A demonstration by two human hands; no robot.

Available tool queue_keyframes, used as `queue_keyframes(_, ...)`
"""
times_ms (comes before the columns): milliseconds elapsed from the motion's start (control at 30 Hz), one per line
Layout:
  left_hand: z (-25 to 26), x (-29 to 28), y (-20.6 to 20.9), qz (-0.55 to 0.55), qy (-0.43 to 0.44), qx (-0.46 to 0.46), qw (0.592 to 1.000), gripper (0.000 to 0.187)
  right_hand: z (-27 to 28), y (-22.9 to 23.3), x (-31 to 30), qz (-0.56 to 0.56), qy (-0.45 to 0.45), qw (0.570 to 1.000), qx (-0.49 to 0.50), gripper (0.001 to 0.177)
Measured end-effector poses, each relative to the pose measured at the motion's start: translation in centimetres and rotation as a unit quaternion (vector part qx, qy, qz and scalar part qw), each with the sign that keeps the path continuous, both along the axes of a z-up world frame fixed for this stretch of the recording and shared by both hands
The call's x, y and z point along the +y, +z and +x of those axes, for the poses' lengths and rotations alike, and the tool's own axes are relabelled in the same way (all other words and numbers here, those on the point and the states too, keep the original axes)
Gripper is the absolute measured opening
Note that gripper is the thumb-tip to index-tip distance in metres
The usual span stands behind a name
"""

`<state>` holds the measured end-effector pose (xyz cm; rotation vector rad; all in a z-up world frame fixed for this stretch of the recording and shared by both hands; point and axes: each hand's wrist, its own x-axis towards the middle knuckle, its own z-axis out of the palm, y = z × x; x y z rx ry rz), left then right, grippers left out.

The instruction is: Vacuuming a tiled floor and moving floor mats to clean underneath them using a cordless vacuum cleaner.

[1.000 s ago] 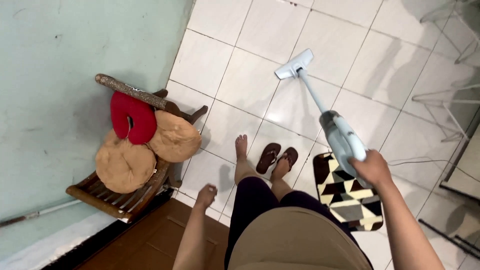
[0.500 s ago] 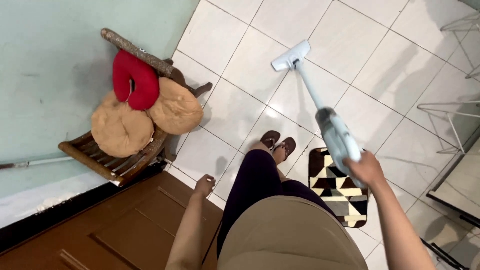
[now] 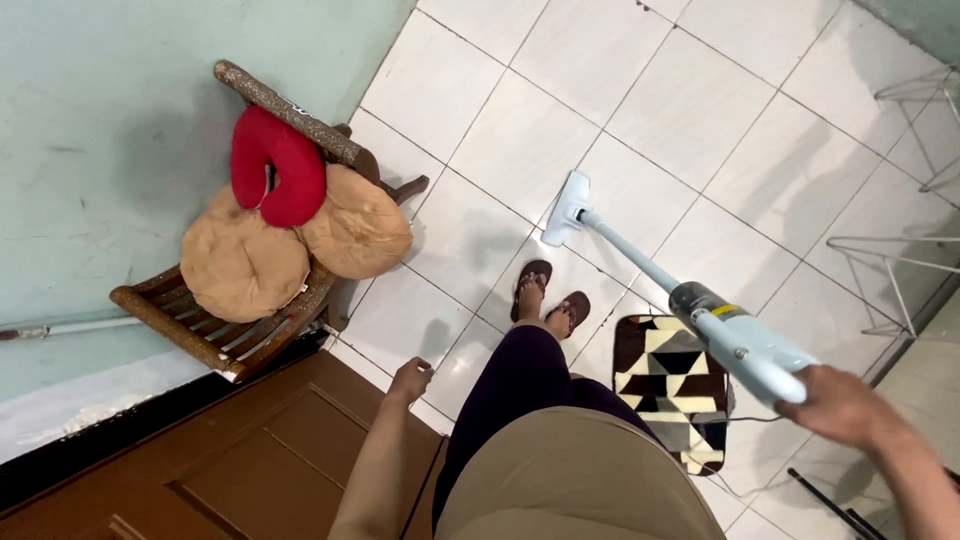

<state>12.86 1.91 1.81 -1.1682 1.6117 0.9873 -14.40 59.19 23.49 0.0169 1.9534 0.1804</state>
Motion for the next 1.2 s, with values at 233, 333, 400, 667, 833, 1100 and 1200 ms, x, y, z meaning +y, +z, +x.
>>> queue_keyframes(233, -4.5, -1.4, -2.5, -0.039, -0.092, 0.022, 0.995, 0.036, -9.8, 1.7, -4.2, 0.024, 0.157, 0.987, 0.019, 0.036)
queue_keyframes(333, -8.4, 0.0, -5.7, -0.065, -0.173, 0.079, 0.98, 0.041, -13.0, 3.5, -7.9, 0.007, 0.083, 0.996, 0.01, 0.034)
queue_keyframes(400, -11.9, 2.5, -7.2, -0.044, -0.182, 0.2, 0.962, 0.052, -14.3, 3.3, -9.2, 0.019, 0.097, 0.995, 0.006, 0.041)
queue_keyframes(667, -28.7, 18.7, 14.0, 0.126, -0.25, 0.54, 0.794, 0.098, -15.0, 1.1, -11.7, -0.038, 0.205, 0.978, 0.001, 0.035)
queue_keyframes(833, -30.9, 27.5, 12.2, 0.124, -0.316, 0.632, 0.697, 0.121, -13.9, 0.2, -12.3, -0.078, 0.25, 0.965, -0.001, 0.038)
queue_keyframes(1100, -28.5, 30.9, 9.6, 0.08, -0.126, 0.6, 0.786, 0.051, -12.2, 2.1, -10.9, -0.32, 0.079, 0.943, -0.052, 0.036)
queue_keyframes(1200, -27.5, 33.0, 8.9, 0.037, -0.044, 0.616, 0.786, 0.045, -11.4, 1.3, -8.8, -0.359, -0.029, 0.928, -0.1, 0.023)
